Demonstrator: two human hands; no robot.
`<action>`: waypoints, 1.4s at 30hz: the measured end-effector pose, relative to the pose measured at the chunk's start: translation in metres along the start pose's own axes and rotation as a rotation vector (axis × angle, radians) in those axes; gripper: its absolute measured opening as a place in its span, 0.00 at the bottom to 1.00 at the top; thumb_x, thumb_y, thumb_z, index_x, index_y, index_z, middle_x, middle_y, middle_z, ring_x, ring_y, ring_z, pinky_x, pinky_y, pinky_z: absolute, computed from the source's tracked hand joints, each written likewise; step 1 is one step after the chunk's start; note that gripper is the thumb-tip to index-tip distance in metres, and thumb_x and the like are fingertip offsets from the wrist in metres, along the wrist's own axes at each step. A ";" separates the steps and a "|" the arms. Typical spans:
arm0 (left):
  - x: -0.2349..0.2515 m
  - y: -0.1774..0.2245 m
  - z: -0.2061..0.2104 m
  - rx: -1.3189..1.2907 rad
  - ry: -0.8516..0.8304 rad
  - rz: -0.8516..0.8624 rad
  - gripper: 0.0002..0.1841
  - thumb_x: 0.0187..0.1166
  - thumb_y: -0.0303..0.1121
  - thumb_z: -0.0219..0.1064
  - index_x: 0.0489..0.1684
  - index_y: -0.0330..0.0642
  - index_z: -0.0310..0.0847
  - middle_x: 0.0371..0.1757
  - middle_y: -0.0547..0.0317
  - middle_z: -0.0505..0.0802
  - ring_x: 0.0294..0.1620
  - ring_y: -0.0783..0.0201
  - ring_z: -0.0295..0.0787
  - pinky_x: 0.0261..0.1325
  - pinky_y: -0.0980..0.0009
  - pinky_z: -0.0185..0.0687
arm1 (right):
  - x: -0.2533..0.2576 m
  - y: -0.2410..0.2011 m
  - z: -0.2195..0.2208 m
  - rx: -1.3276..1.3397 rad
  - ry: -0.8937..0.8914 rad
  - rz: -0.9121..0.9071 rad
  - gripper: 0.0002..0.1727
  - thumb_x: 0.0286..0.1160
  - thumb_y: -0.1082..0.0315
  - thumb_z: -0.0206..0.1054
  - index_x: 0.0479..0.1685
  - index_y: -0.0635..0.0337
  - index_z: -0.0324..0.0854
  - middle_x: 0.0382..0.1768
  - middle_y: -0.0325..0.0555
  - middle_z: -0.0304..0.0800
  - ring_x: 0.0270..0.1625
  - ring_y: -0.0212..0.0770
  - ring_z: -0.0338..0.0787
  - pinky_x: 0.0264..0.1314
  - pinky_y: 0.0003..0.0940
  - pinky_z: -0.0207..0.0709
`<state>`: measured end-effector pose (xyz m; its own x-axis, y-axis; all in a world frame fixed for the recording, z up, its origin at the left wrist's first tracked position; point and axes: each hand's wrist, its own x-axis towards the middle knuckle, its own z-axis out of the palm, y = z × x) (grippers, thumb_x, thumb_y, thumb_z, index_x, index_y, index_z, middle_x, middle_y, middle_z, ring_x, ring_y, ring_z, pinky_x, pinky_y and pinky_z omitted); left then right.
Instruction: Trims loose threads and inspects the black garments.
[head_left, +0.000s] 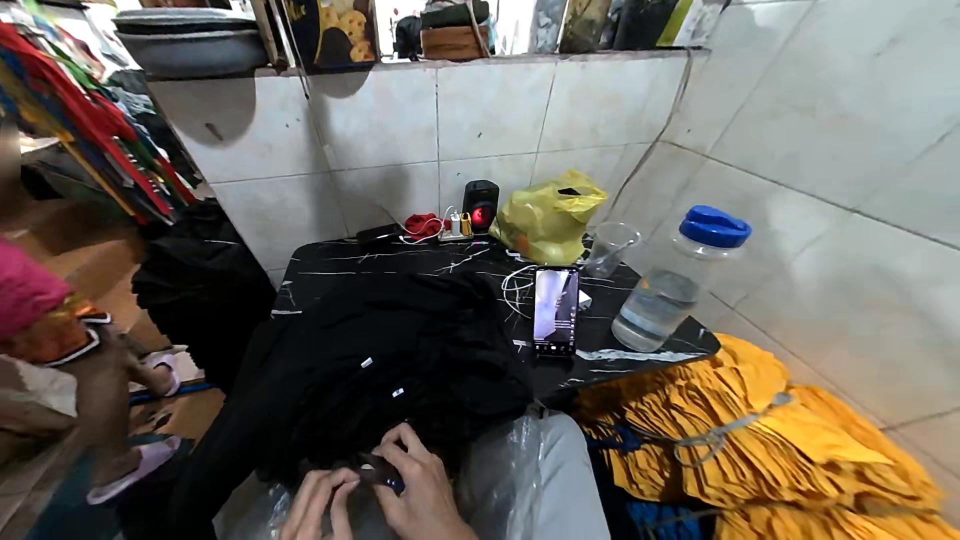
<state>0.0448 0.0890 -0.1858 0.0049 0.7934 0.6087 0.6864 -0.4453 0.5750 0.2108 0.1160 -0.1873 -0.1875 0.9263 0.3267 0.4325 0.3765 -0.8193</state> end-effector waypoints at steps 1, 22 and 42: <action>0.000 0.002 0.002 -0.023 0.009 -0.004 0.08 0.81 0.29 0.65 0.38 0.34 0.89 0.40 0.52 0.91 0.49 0.69 0.88 0.60 0.78 0.83 | 0.000 -0.002 -0.001 -0.040 0.018 -0.010 0.13 0.71 0.62 0.75 0.53 0.52 0.91 0.61 0.48 0.87 0.39 0.39 0.92 0.35 0.39 0.88; -0.003 0.005 0.011 -0.466 0.119 -0.174 0.04 0.84 0.22 0.58 0.46 0.35 0.79 0.57 0.52 0.93 0.61 0.60 0.92 0.63 0.65 0.90 | 0.002 0.006 0.001 0.052 -0.013 0.086 0.20 0.78 0.50 0.72 0.63 0.50 0.88 0.39 0.41 0.95 0.36 0.38 0.92 0.44 0.43 0.86; 0.032 0.001 -0.003 -0.159 0.027 -0.293 0.10 0.75 0.34 0.76 0.45 0.36 0.91 0.27 0.63 0.95 0.22 0.73 0.92 0.26 0.74 0.92 | -0.004 0.002 -0.040 -0.522 -0.048 0.112 0.31 0.63 0.71 0.73 0.73 0.48 0.84 0.39 0.49 0.95 0.34 0.53 0.95 0.35 0.55 0.88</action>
<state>0.0440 0.1123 -0.1642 -0.1967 0.8871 0.4175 0.5336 -0.2604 0.8047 0.2482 0.1139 -0.1715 -0.1499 0.9641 0.2193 0.8307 0.2431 -0.5008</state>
